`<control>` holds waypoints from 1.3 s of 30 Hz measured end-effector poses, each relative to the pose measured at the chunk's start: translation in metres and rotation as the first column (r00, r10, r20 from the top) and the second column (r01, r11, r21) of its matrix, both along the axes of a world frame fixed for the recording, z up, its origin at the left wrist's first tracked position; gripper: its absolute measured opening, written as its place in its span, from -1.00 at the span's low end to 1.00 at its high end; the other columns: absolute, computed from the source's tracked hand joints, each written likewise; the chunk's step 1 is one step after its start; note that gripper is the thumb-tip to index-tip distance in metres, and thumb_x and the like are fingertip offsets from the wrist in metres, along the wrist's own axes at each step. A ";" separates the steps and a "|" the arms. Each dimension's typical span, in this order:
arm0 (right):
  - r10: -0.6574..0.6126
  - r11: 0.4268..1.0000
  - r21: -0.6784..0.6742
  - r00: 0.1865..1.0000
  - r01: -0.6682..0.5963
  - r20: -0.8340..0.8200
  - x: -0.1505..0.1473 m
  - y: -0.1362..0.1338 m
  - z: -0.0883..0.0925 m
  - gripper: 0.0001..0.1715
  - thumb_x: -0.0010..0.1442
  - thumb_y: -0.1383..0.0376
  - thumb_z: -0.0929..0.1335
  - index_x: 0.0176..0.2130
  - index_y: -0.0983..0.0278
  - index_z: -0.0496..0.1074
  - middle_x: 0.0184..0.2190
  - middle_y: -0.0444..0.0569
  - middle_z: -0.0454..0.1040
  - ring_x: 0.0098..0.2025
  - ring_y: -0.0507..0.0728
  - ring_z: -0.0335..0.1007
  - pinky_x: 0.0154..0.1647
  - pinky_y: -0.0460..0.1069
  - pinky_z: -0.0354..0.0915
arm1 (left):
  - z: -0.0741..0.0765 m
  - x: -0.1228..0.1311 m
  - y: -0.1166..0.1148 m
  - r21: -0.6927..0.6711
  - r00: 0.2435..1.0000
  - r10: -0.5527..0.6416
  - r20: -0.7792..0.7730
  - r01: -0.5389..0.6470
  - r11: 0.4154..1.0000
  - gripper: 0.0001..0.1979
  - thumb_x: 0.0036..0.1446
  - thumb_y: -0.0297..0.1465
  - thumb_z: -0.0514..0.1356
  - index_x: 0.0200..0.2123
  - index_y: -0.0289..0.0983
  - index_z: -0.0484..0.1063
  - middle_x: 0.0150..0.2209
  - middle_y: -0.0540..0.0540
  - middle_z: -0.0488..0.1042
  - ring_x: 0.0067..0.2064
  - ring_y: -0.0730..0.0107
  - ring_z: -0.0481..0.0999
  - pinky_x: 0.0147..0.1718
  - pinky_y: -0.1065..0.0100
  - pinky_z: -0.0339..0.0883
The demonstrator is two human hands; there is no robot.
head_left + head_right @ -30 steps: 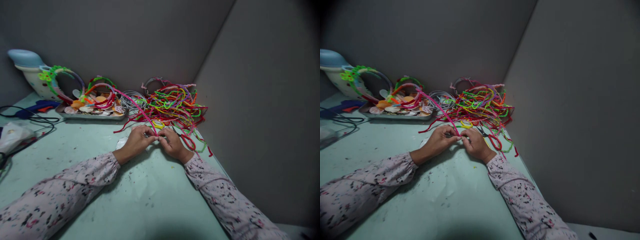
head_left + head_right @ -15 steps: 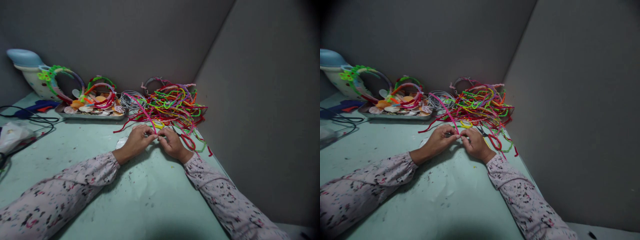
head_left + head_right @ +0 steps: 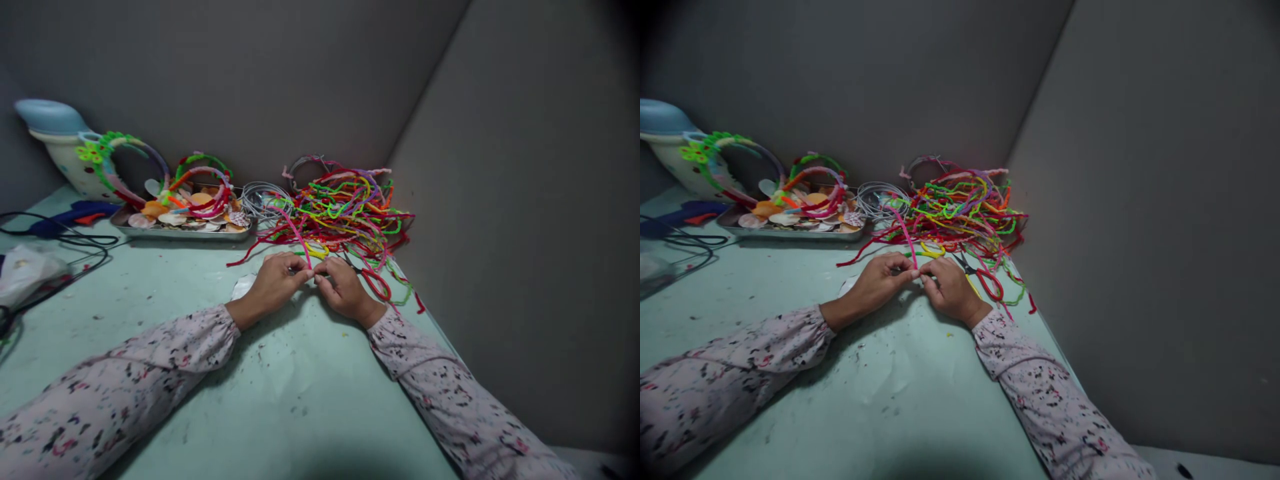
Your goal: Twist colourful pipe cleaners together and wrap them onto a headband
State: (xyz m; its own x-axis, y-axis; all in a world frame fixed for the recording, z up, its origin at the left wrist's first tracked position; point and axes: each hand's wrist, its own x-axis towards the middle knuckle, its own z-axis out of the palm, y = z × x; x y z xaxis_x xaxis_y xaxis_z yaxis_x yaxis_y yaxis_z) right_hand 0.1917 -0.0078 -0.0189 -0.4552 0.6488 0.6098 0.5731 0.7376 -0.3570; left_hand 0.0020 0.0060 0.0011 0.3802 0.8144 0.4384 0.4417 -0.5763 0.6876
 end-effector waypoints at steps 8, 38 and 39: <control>0.020 1.000 -0.017 1.000 -0.021 -0.010 0.000 -0.001 0.002 -0.88 0.21 0.33 0.25 -0.21 0.21 0.33 -0.31 -0.03 0.39 -0.21 0.16 0.30 -0.14 0.09 0.24 | 0.000 0.002 -0.002 -0.064 1.000 0.022 0.000 -0.022 0.998 -0.82 0.09 -0.37 0.19 -0.53 -0.29 0.44 -0.53 0.02 0.42 -0.46 0.47 0.33 -0.46 0.40 0.16; 0.027 0.999 0.017 0.999 -0.027 0.022 -0.002 -0.001 0.003 -0.92 0.18 0.36 0.26 -0.26 0.24 0.33 -0.36 -0.04 0.38 -0.26 0.14 0.27 -0.20 0.06 0.24 | -0.001 0.004 -0.002 -0.171 1.000 0.019 0.009 -0.017 0.985 -0.81 0.07 -0.37 0.14 -0.55 -0.30 0.40 -0.54 0.01 0.36 -0.44 0.45 0.30 -0.43 0.40 0.15; 0.033 0.999 0.014 0.999 -0.033 0.012 -0.001 -0.001 0.003 -0.92 0.18 0.36 0.26 -0.25 0.24 0.33 -0.35 -0.04 0.38 -0.26 0.14 0.28 -0.20 0.05 0.24 | -0.001 0.004 -0.002 -0.167 1.000 0.014 0.010 -0.012 0.986 -0.80 0.08 -0.36 0.14 -0.55 -0.30 0.39 -0.55 0.01 0.35 -0.45 0.46 0.30 -0.43 0.41 0.14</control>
State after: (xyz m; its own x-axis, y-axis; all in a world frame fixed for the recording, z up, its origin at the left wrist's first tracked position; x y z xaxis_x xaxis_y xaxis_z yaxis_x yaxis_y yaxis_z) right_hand 0.1902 -0.0086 -0.0157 -0.4833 0.6249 0.6132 0.5523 0.7611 -0.3402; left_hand 0.0058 0.0040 -0.0002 0.3654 0.8813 0.2996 0.4402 -0.4472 0.7786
